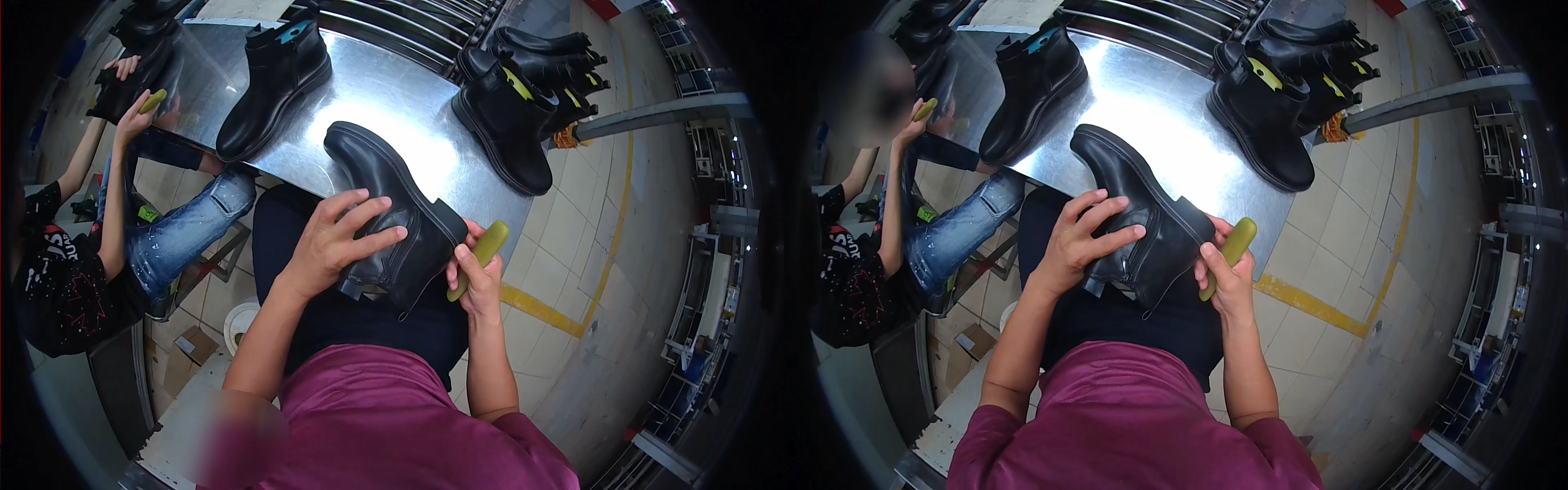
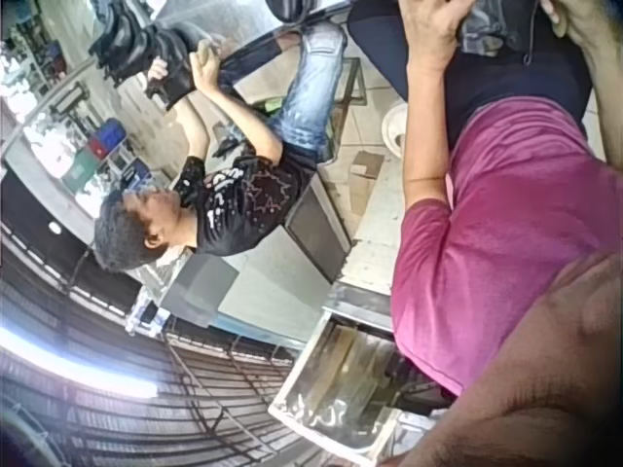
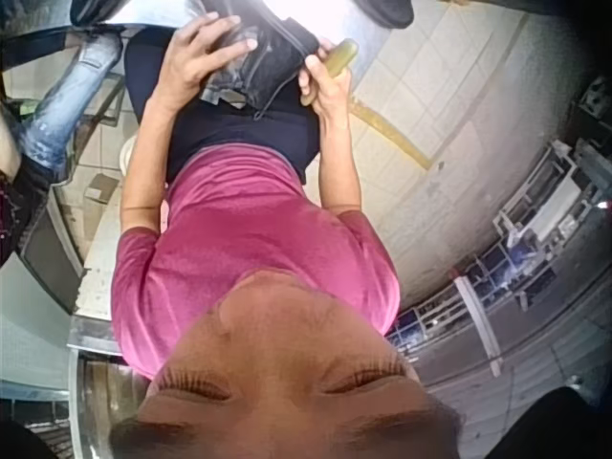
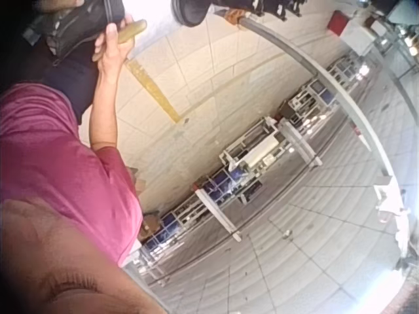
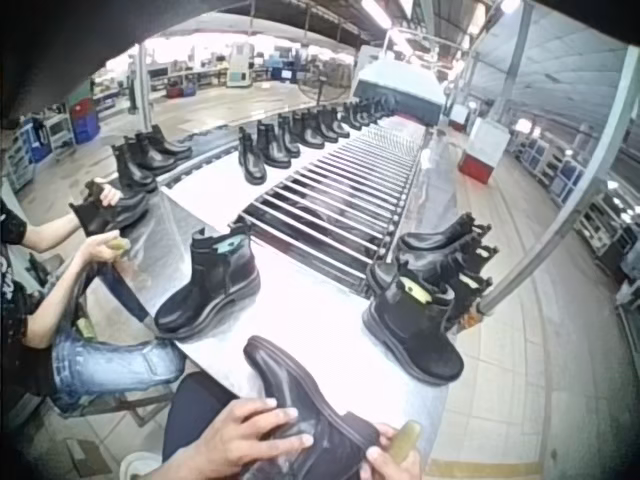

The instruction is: Polishing and finishing black boots using a hand tool at a manufacturing bench.

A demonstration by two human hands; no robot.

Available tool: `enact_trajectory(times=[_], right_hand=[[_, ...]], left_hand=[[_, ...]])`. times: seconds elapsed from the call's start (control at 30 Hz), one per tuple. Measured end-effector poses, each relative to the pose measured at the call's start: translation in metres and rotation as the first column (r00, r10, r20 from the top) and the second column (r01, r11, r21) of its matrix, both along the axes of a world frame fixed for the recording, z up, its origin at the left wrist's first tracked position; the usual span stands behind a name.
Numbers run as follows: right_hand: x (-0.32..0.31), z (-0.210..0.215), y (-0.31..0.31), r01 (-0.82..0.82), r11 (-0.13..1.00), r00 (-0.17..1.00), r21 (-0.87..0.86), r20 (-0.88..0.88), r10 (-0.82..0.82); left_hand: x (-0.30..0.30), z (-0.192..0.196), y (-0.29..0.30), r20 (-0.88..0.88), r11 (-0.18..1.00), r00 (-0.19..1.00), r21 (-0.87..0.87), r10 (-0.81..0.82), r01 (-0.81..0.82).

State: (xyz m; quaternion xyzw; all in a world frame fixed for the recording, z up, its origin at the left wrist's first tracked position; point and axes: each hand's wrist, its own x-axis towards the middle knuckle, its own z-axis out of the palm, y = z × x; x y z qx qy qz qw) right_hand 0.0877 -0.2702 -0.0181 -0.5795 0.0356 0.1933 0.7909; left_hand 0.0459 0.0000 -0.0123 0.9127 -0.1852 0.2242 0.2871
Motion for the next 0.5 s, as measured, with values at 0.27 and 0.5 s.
enact_trajectory(times=[0.27,0.5], right_hand=[[0.0016,-0.0002,0.0004,0.002,1.000,1.000,0.005,-0.019,-0.002],[0.0008,0.0007,0.0005,-0.001,1.000,1.000,0.023,-0.027,0.001]], left_hand=[[0.0000,-0.0039,-0.0001,0.016,0.999,1.000,0.043,0.012,-0.013],[-0.0029,-0.0056,-0.0024,0.005,1.000,1.000,0.018,0.021,-0.021]])
